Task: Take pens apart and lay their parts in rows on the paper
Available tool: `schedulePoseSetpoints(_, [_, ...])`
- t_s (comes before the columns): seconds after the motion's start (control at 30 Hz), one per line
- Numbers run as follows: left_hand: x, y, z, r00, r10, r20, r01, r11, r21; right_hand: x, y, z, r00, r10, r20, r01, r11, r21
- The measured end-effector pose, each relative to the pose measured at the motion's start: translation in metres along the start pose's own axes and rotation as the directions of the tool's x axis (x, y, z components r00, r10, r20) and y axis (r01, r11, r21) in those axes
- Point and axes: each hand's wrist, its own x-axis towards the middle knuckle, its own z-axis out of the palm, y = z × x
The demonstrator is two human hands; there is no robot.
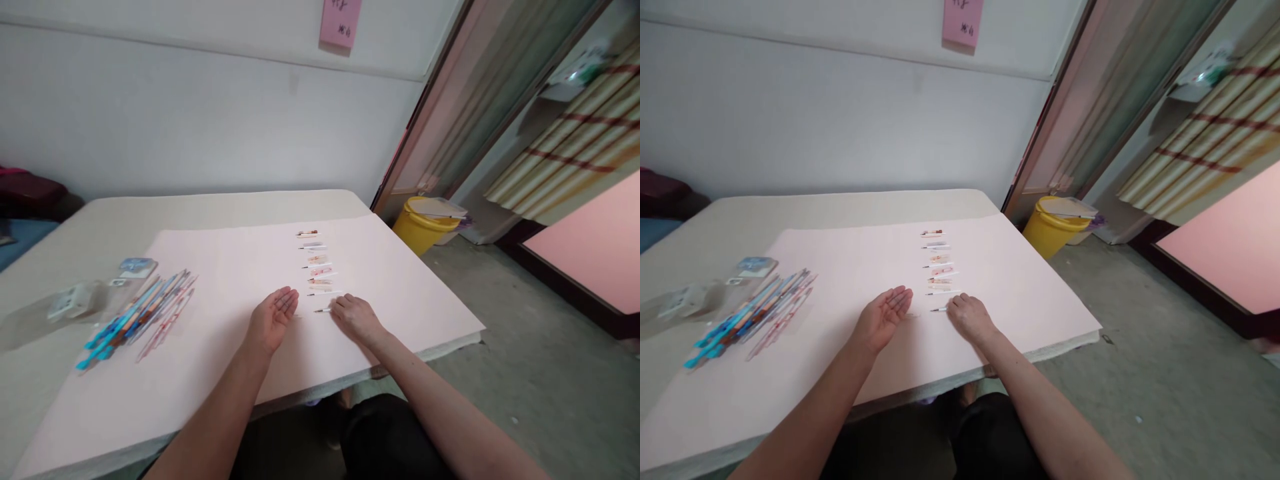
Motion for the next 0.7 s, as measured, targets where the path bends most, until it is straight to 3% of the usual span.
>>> schedulePoseSetpoints(0.23, [0.000, 0.000, 0.000, 1.000, -0.008, 0.002, 0.008, 1.000, 0.008, -0.002, -0.001, 0.006, 0.996, 0.051, -0.067, -0.049, 0.998, 0.033])
schedulePoseSetpoints(0.6, [-0.002, 0.002, 0.001, 1.000, 0.002, 0.001, -0.002, 0.999, 0.034, -0.016, -0.003, 0.006, 0.992, 0.003, -0.129, 0.007, 0.997, 0.071])
schedulePoseSetpoints(0.7, [-0.004, 0.002, 0.002, 0.999, -0.024, 0.023, 0.023, 0.999, 0.047, -0.014, -0.011, 0.000, 0.985, 0.058, -0.163, -0.033, 0.988, 0.149])
